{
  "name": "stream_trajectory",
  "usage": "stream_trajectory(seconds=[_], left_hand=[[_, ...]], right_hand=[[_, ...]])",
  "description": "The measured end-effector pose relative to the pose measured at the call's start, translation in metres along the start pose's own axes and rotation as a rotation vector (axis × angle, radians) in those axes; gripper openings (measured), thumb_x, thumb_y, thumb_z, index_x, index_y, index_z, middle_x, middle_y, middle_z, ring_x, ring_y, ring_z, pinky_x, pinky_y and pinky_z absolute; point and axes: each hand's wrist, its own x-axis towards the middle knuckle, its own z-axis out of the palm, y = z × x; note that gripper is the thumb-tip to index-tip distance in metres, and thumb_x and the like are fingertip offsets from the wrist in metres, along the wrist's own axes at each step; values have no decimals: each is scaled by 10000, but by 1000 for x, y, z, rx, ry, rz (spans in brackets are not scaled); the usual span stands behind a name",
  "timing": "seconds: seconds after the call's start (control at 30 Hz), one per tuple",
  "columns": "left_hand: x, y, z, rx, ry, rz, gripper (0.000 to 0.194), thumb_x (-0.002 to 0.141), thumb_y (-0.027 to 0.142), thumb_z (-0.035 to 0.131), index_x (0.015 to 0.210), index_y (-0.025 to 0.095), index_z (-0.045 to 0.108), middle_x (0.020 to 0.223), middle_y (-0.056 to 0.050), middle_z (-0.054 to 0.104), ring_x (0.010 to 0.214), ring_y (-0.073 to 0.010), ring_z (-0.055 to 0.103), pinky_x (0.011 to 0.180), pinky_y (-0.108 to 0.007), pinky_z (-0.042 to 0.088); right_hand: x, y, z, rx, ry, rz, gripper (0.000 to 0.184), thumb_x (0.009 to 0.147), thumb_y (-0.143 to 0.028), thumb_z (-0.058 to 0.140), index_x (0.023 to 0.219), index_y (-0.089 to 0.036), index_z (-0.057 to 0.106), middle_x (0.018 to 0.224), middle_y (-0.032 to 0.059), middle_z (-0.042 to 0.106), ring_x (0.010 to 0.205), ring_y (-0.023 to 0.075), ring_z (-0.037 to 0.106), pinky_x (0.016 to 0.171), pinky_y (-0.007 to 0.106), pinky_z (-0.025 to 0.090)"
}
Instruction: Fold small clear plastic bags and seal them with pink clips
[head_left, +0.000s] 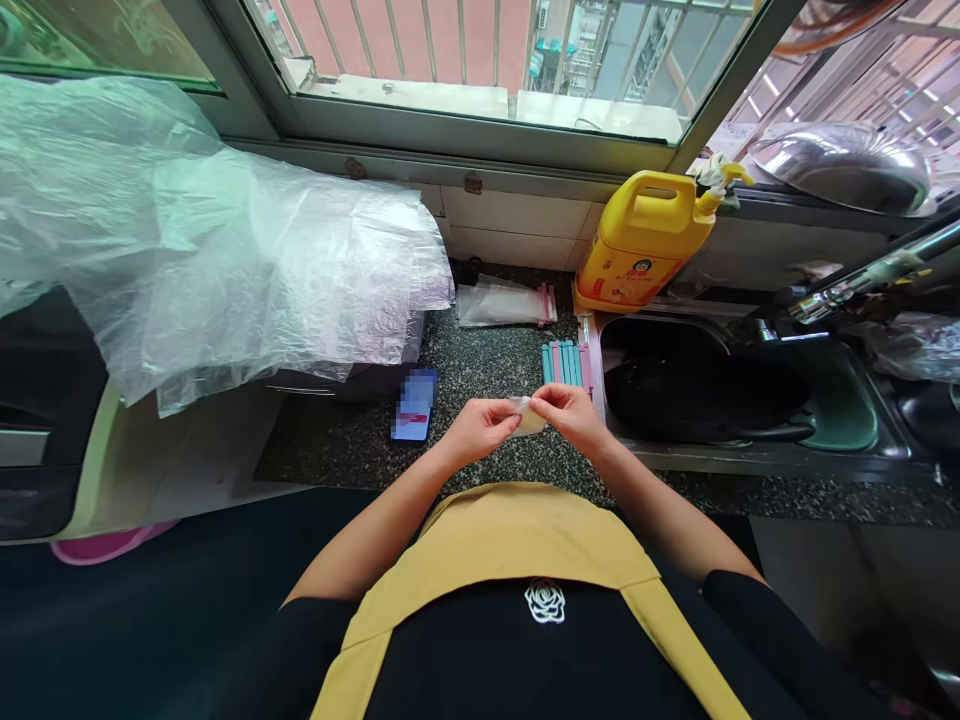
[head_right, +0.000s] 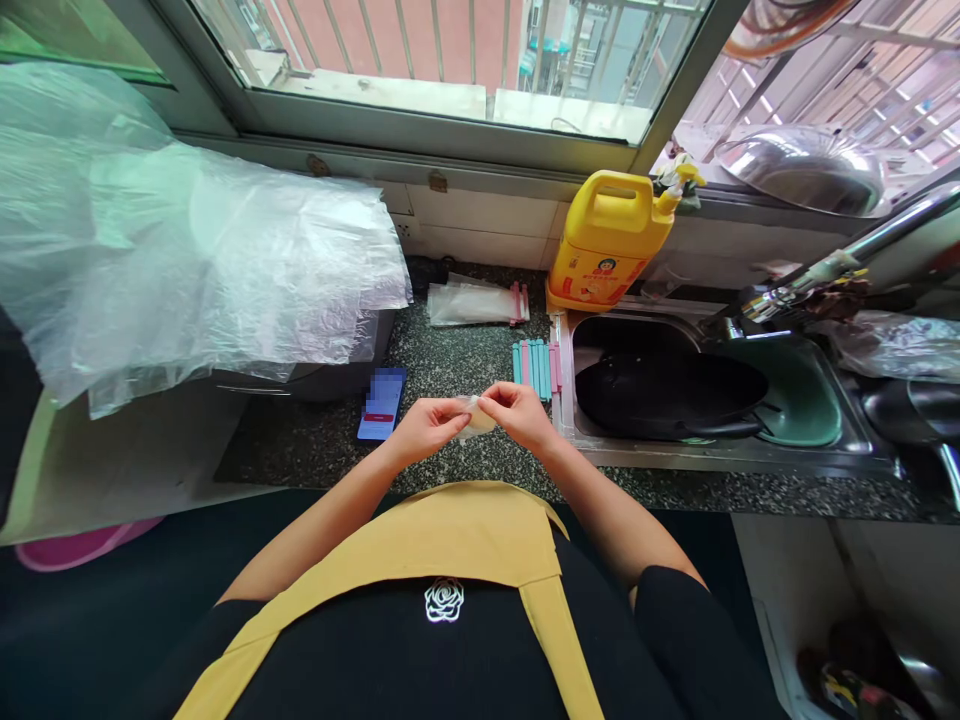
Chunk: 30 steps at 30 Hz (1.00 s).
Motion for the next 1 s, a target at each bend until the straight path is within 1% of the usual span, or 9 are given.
stream_trajectory(seconds=[0.17, 0.33, 0.4, 0.5, 0.6, 0.67, 0.73, 0.83, 1.0], left_hand=[[-5, -5, -2, 17, 22, -27, 273, 739, 336, 589, 870, 120, 693, 799, -59, 711, 679, -143, 619, 645, -244, 484], [-4, -16, -1, 36, 109, -97, 265, 718, 372, 584, 745, 135, 698, 712, -45, 708, 631, -149, 610, 611, -245, 482], [-4, -23, 0, 23, 165, -110, 260, 706, 368, 581, 740, 140, 702, 725, -44, 716, 653, -158, 621, 636, -255, 494], [-5, -38, -4, 17, 239, -154, 253, 700, 353, 585, 755, 141, 711, 749, -50, 728, 687, -174, 641, 662, -268, 510], [-6, -59, -17, 69, 395, -259, 224, 704, 319, 597, 766, 141, 717, 769, -56, 734, 714, -188, 660, 663, -275, 526], [-6, -73, -30, 121, 527, -339, 198, 712, 273, 595, 769, 126, 714, 855, -87, 737, 733, -199, 668, 629, -275, 533], [-4, -86, -43, 155, 624, -396, 188, 724, 225, 579, 788, 103, 707, 1063, -147, 699, 784, -215, 675, 576, -269, 534], [-3, -99, -56, 178, 716, -450, 193, 748, 187, 560, 832, 80, 696, 1335, -208, 528, 886, -249, 675, 498, -246, 520], [-1, -108, -57, 189, 744, -461, 156, 748, 163, 571, 804, 89, 696, 1372, -217, 491, 983, -290, 657, 464, -228, 505]], right_hand=[[1, 11, 5, -7, 35, -15, 315, 671, -455, 663, 607, -162, 564, 560, -35, 527, 527, 78, 439, 529, 226, 359], [8, 30, 3, -130, -26, -20, 307, 709, -460, 616, 676, -155, 610, 585, -16, 580, 536, 94, 492, 524, 227, 394], [17, 37, -7, -321, 40, 3, 308, 757, -451, 576, 764, -151, 646, 663, 11, 644, 599, 116, 560, 567, 238, 441], [36, 47, -31, -690, 235, 131, 289, 828, -395, 512, 882, -155, 665, 807, 52, 700, 756, 159, 637, 682, 273, 484], [56, 57, -52, -854, 311, 276, 238, 829, -330, 531, 920, -160, 670, 858, 102, 709, 906, 241, 651, 786, 358, 477], [67, 64, -57, -939, 320, 360, 261, 814, -333, 568, 960, -142, 669, 912, 156, 704, 980, 302, 641, 830, 418, 460], [75, 70, -56, -1001, 306, 413, 351, 806, -373, 590, 1025, -106, 654, 986, 216, 684, 1032, 349, 621, 858, 466, 443], [82, 77, -49, -1055, 268, 449, 488, 810, -463, 573, 1105, -78, 625, 1052, 259, 654, 1088, 381, 587, 885, 514, 422], [88, 85, -48, -1104, 216, 423, 534, 848, -508, 484, 1202, -121, 586, 1113, 234, 639, 1154, 373, 550, 927, 554, 395]])
